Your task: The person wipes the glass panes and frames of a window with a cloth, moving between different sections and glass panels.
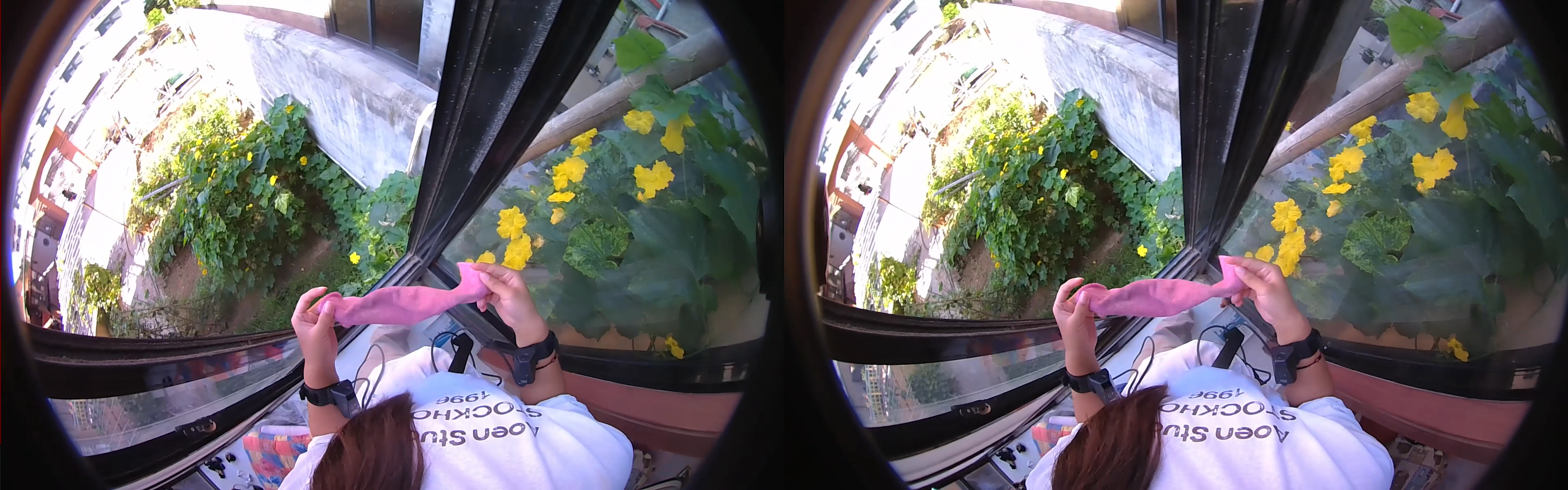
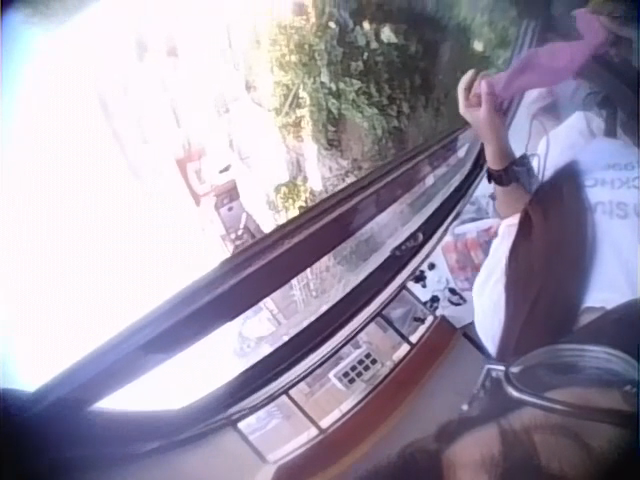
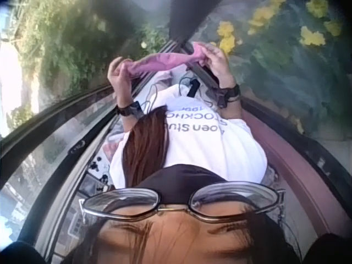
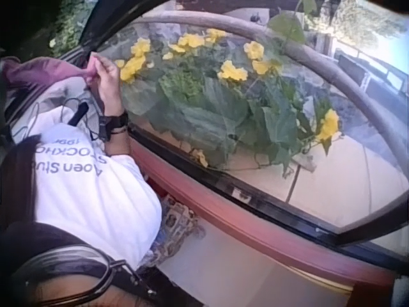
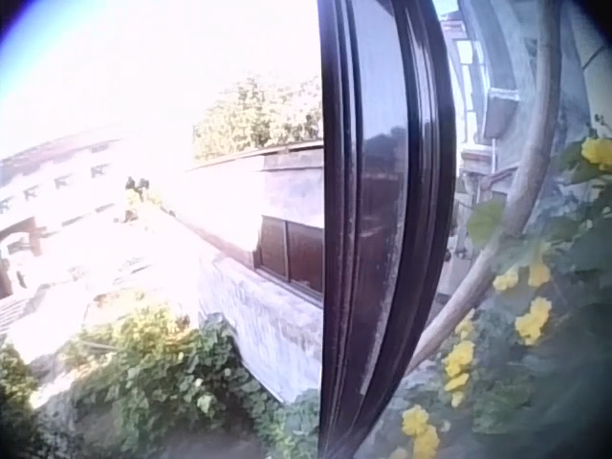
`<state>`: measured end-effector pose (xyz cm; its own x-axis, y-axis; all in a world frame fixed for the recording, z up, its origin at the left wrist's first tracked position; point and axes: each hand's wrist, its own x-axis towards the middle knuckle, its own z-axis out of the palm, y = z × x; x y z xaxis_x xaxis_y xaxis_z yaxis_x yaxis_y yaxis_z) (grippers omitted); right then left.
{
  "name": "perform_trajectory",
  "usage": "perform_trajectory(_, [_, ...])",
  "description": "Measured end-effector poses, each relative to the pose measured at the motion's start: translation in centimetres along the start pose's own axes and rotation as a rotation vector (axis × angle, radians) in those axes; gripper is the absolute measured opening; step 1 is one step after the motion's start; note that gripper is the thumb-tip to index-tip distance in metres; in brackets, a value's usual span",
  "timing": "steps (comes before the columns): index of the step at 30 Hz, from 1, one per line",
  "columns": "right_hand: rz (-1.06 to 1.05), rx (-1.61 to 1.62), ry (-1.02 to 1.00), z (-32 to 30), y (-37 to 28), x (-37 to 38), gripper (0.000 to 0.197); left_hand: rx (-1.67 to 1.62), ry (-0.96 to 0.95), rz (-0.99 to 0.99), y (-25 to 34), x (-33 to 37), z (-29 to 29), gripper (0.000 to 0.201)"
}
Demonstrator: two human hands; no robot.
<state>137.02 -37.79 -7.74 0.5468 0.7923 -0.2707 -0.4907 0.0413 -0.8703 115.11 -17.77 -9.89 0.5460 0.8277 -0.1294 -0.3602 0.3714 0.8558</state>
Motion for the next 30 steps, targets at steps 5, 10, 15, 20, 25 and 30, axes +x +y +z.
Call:
perform_trajectory(5, [-0.181,0.191,0.155,-1.8,-1.6,-2.8,0.025,-0.218,-0.193,-0.153,-1.9,3.0,0.8,0.017])
perform_trajectory(10, [-0.477,0.5,0.09,-0.6,-1.8,-3.7,0.021,-0.269,-0.319,-0.227,-2.9,6.7,4.1,0.017])
perform_trajectory(15, [-0.647,0.227,0.003,2.8,-3.8,-3.1,0.031,-0.554,-0.462,-0.049,-2.5,11.8,6.3,0.029])
perform_trajectory(20, [-1.217,-0.809,0.216,7.9,-9.1,-1.5,0.059,-0.769,-0.644,0.082,1.9,13.3,14.2,0.053])
perform_trajectory(25, [-1.404,-1.136,0.505,8.2,-11.0,4.8,0.06,0.08,-0.373,0.553,1.6,14.0,21.1,0.056])
perform_trajectory(30, [-1.326,-1.347,0.649,8.5,-11.1,10.2,0.047,0.386,-0.321,0.815,-0.4,16.8,21.9,0.052])
